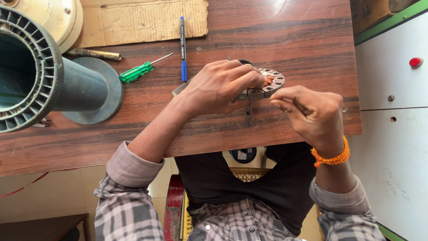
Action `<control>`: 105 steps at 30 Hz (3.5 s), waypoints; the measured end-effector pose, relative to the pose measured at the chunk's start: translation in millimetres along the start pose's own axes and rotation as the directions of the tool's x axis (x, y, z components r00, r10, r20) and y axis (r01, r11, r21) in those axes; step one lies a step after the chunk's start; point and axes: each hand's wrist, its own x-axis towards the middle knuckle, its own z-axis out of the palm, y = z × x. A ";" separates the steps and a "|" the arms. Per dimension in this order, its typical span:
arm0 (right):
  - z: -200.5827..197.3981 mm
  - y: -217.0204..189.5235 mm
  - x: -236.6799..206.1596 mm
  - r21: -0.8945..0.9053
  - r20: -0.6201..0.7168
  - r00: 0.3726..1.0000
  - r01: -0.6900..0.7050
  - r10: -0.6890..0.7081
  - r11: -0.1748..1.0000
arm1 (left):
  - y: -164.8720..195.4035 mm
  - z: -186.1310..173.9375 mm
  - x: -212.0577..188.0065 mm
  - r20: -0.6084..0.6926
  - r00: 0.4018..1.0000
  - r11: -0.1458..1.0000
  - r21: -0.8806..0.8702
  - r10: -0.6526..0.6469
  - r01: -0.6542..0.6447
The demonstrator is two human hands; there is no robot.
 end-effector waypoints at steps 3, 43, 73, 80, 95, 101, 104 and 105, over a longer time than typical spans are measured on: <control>5.2 2.3 8.6 0.027 -0.001 1.000 0.017 -0.017 0.999 | 0.3 -1.4 1.4 0.016 1.000 1.000 -0.002 -0.011 0.011; 19.8 32.6 76.4 -0.157 0.154 0.978 0.164 -0.140 0.974 | -24.7 26.2 13.0 0.397 0.753 0.330 -0.720 -0.525 0.610; 25.8 17.8 -37.2 0.080 0.011 0.985 -0.174 0.174 0.981 | 18.3 -13.7 8.9 0.025 0.998 0.998 0.026 -0.059 0.058; -5.9 6.9 -16.7 0.007 0.062 0.997 -0.055 0.054 0.998 | 8.3 -17.1 5.3 0.024 1.000 0.998 -0.058 -0.002 0.004; 4.8 0.2 16.0 -0.075 0.008 0.996 0.094 -0.093 0.993 | 5.0 0.3 2.6 -0.055 0.998 0.999 0.039 0.039 -0.037; 2.9 0.4 13.6 -0.073 0.027 0.996 0.082 -0.080 0.994 | 3.7 1.1 1.6 -0.064 0.996 0.994 0.089 0.069 -0.063; 2.1 -1.1 9.7 -0.063 0.018 0.998 0.068 -0.067 0.996 | 3.7 -1.1 2.0 -0.076 0.996 0.999 0.011 0.045 -0.044; 1.7 -1.0 9.0 -0.064 0.022 0.997 0.072 -0.071 0.995 | 3.4 -1.8 2.4 -0.078 0.996 0.999 -0.015 0.039 -0.040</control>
